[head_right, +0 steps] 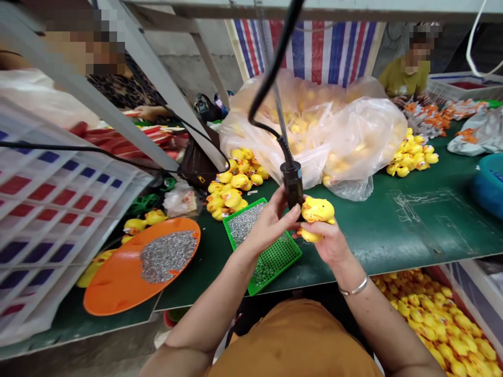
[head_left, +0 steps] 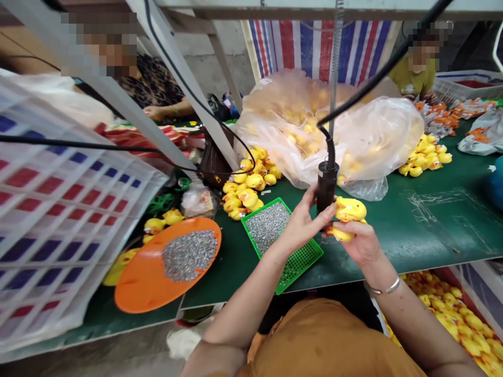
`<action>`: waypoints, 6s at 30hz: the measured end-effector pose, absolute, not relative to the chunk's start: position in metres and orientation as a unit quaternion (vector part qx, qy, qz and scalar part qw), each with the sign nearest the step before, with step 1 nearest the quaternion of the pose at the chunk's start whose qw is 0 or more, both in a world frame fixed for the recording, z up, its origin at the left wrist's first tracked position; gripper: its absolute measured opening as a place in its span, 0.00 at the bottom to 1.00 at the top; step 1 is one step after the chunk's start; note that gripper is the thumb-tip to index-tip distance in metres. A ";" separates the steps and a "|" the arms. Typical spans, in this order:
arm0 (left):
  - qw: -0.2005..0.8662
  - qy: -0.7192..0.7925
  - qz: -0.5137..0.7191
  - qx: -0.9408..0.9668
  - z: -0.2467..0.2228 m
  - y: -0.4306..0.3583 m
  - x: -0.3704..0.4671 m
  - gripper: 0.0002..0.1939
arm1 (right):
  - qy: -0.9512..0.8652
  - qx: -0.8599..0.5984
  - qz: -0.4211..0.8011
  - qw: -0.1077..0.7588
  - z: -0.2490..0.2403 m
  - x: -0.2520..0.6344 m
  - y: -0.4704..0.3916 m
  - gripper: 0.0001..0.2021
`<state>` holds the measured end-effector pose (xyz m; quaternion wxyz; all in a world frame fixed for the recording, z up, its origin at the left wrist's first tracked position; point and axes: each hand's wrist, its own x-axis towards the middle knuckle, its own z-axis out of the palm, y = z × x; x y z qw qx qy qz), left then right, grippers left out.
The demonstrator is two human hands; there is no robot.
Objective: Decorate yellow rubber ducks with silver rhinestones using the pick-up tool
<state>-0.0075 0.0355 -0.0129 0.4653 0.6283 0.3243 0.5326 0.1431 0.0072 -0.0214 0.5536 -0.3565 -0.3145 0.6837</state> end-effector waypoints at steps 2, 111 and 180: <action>0.499 0.299 0.545 0.604 -0.016 0.040 -0.006 0.19 | -0.309 -0.367 0.684 0.550 -0.022 0.148 0.004 0.26; 0.381 0.190 0.772 0.472 0.018 -0.012 0.008 0.13 | -0.115 -0.440 0.742 0.493 -0.085 0.152 -0.001 0.11; 0.458 0.311 0.662 0.506 -0.002 0.008 0.008 0.23 | -0.097 -0.399 0.780 0.472 -0.079 0.113 0.009 0.14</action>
